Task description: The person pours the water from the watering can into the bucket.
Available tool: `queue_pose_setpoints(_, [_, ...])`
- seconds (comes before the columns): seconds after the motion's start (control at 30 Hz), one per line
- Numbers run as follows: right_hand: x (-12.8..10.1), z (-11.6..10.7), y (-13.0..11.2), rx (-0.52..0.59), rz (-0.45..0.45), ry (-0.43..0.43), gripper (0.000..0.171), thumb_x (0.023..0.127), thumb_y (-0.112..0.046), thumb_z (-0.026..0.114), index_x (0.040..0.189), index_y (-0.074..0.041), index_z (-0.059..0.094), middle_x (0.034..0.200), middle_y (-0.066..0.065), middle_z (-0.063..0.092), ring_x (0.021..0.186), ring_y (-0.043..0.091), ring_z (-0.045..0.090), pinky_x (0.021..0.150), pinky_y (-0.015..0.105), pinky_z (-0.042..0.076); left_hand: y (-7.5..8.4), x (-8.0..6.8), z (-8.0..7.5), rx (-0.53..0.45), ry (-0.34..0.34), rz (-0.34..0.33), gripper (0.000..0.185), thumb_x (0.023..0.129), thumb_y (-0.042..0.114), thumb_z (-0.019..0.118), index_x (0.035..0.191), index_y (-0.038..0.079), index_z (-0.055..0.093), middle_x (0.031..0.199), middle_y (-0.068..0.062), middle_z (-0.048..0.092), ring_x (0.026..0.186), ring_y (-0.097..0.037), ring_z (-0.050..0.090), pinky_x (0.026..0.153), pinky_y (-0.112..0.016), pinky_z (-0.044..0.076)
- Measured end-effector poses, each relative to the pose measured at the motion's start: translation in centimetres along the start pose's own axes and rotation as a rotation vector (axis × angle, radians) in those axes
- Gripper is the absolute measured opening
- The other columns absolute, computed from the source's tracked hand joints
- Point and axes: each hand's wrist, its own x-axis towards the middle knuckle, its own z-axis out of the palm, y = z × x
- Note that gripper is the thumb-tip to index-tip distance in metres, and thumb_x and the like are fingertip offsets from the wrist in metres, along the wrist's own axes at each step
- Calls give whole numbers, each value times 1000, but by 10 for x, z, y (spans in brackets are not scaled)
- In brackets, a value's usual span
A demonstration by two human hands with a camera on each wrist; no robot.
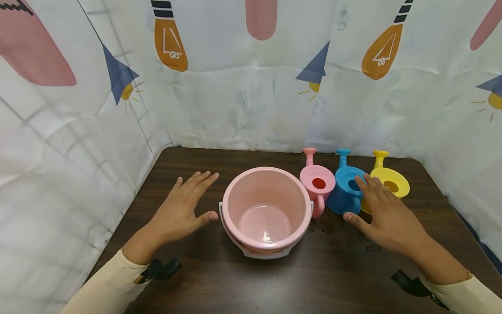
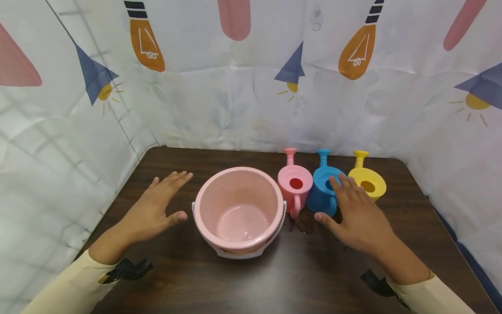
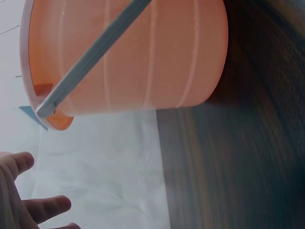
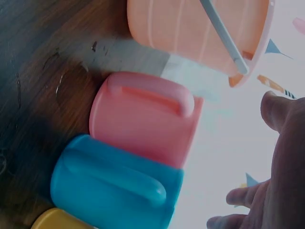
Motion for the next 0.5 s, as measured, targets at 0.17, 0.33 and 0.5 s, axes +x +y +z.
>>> queue_pose_setpoints(0.17, [0, 2, -6, 22, 13, -24, 98, 97, -58, 60, 164, -6, 12, 166, 24, 17, 151, 46, 17, 110, 67, 26, 5, 0, 4, -32, 13, 25, 100, 85, 89, 29, 163, 26, 28, 161, -12, 37, 150, -39, 27, 111, -72, 16])
queue_pose_setpoints(0.33, [0, 4, -11, 39, 7, -18, 97, 96, -58, 61, 164, -7, 15, 166, 24, 20, 150, 46, 19, 107, 70, 29, 9, 0, 9, -75, 33, 56, 100, 86, 89, 26, 163, 25, 28, 161, -10, 38, 149, -35, 30, 110, -73, 19])
queue_pose_setpoints(0.5, [0, 6, -16, 55, 22, -38, 97, 96, -59, 61, 165, -9, 14, 166, 22, 20, 150, 46, 20, 104, 72, 31, 12, 0, 14, -122, 48, 80, 97, 88, 86, 28, 163, 24, 28, 162, -8, 37, 149, -31, 31, 109, -74, 21])
